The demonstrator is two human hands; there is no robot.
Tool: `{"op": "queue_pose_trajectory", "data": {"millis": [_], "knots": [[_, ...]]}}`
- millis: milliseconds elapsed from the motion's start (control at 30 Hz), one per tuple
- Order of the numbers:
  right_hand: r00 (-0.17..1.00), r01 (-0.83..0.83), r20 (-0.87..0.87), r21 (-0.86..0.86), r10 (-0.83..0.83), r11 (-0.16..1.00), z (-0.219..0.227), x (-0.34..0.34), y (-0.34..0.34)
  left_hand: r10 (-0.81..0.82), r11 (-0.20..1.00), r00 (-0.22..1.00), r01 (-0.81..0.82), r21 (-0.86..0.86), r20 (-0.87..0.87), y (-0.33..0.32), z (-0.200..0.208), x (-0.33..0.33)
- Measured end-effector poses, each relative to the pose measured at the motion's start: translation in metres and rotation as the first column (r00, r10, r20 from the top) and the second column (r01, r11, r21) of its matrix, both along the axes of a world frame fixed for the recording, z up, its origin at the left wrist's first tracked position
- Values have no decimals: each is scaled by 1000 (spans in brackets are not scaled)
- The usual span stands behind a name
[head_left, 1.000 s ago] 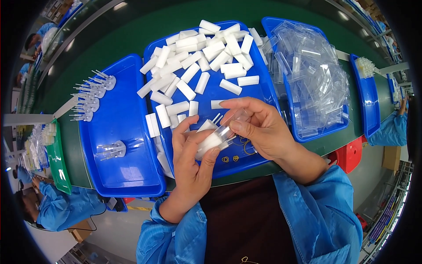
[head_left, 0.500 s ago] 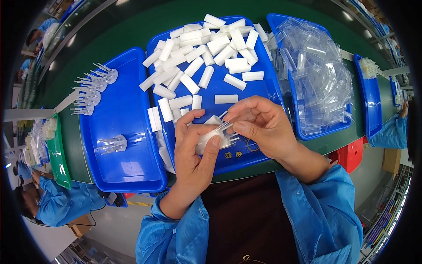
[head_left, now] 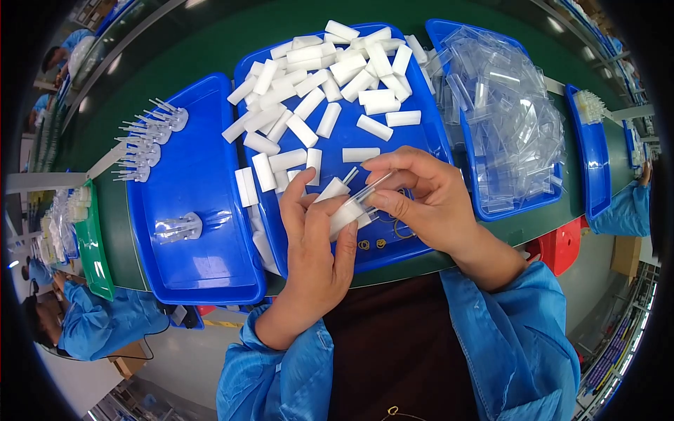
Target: The person assembles product components by fitting white foam pieces and transparent plastic sleeves onto plastic stems, grouping them into bundles, and securing each bundle with a rubber band by hand.
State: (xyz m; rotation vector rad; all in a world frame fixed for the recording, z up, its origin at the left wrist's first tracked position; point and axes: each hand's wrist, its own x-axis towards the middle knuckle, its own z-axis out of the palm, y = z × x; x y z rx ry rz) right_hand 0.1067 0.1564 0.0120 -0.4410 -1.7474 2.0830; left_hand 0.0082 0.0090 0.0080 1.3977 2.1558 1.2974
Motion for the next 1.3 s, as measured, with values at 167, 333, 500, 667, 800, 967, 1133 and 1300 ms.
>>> {"op": "queue_pose_trajectory", "data": {"millis": [167,333,500,667,800,967,1133,1300], "knots": [[997,-59,-64,-318,41,946,-3,2,4,-18,999,1000,19,30,-10,-1,0,1],[998,-49,27,-37,50,998,-3,3,7,2,999,997,-6,53,81,-2,-5,-1],[999,-43,17,203,40,978,-5,3,8,10,999,982,-19,41,191,-4,-7,-1],[994,-109,-3,-300,113,948,-9,2,11,30,996,990,-41,79,139,-3,-6,3],[997,-76,-21,-419,74,905,-10,2,5,47,994,994,-56,95,99,-3,-7,3],[999,-28,-40,-465,10,885,-9,2,-2,39,993,994,-50,106,105,-2,-6,2],[998,44,-63,265,-28,963,-3,3,-2,40,993,988,-56,102,149,-3,-6,1],[997,-71,-16,-392,71,917,-7,2,5,47,992,998,-51,114,43,-4,-5,3]]}}
